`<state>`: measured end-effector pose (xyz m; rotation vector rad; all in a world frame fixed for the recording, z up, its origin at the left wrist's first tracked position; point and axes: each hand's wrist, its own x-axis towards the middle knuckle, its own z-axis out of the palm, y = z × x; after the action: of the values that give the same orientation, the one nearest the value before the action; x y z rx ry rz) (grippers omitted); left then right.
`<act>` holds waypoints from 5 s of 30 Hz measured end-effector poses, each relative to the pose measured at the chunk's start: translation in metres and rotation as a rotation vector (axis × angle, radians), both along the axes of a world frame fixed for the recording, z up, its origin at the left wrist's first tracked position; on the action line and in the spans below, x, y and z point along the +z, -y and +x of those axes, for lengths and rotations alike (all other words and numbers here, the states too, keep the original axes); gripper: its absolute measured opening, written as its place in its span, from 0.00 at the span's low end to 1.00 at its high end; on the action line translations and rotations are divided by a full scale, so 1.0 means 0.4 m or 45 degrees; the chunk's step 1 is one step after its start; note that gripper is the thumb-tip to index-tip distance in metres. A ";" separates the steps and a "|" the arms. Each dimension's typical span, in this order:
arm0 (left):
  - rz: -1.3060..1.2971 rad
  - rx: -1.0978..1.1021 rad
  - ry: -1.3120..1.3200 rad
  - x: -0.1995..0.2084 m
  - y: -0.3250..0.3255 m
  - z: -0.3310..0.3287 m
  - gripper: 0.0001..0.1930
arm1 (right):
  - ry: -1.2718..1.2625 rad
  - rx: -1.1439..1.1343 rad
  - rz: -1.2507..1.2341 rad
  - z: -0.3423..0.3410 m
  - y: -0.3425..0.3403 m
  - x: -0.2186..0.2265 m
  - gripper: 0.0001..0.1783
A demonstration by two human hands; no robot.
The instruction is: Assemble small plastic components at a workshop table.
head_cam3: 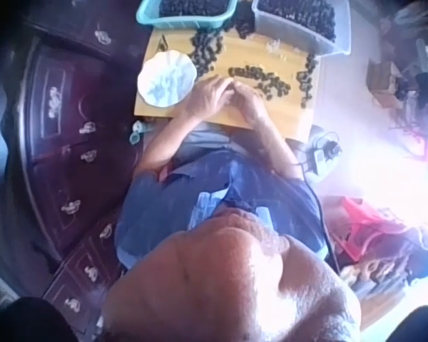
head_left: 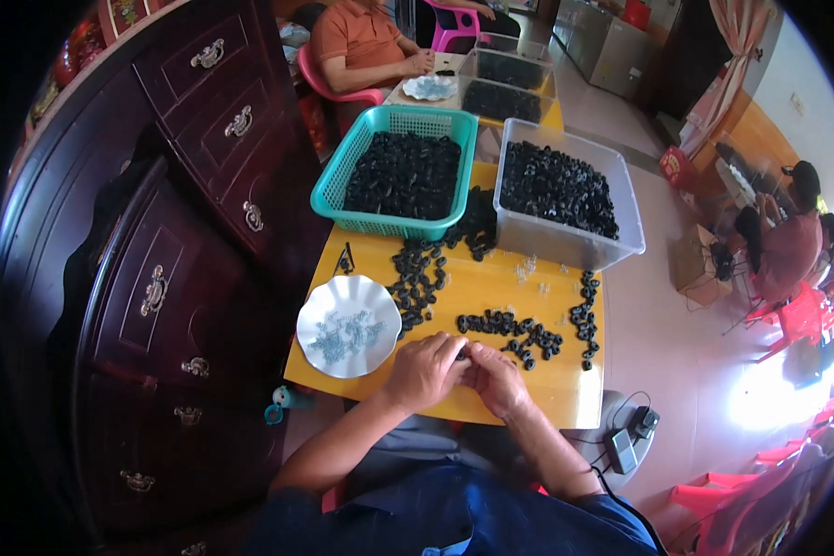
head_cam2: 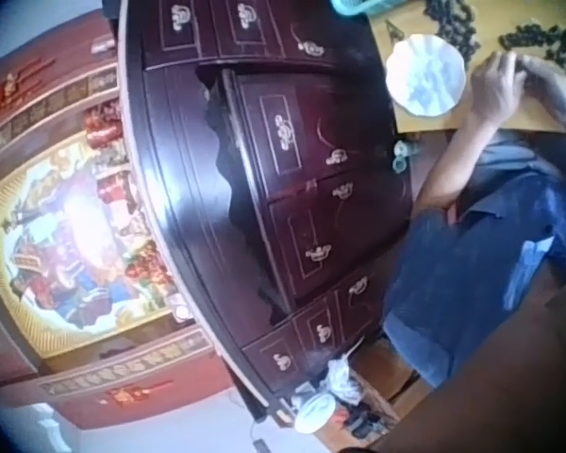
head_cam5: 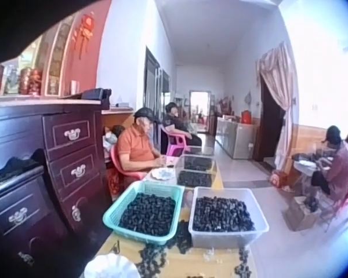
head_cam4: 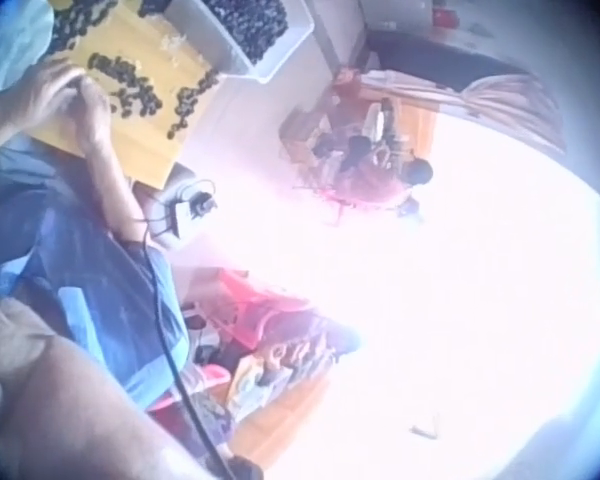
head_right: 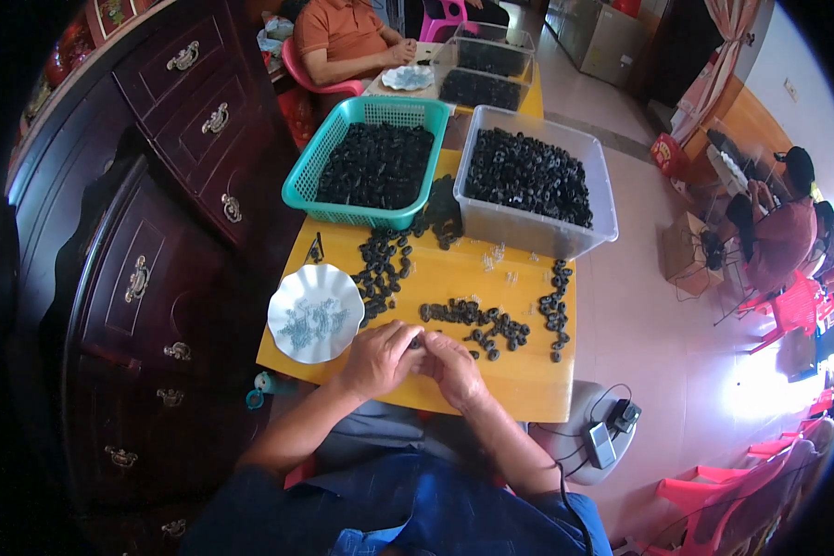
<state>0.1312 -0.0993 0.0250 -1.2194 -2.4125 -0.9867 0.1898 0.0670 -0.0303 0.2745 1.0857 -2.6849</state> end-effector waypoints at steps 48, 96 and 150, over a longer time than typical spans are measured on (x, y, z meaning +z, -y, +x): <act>-0.323 -0.239 -0.020 -0.083 -0.191 0.059 0.09 | -0.652 0.868 1.596 0.310 0.155 -0.025 0.12; -0.646 0.430 -0.406 -0.106 -0.025 -0.109 0.11 | 0.015 0.022 0.018 0.341 0.044 -0.056 0.12; -0.592 0.193 -0.398 -0.080 -0.203 -0.337 0.05 | -0.028 -0.063 0.074 0.318 0.037 -0.049 0.10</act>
<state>-0.0036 -0.0182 -0.0071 -1.1930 -2.4971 -0.1715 0.3169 0.0523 -0.0497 0.2866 1.1796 -2.7091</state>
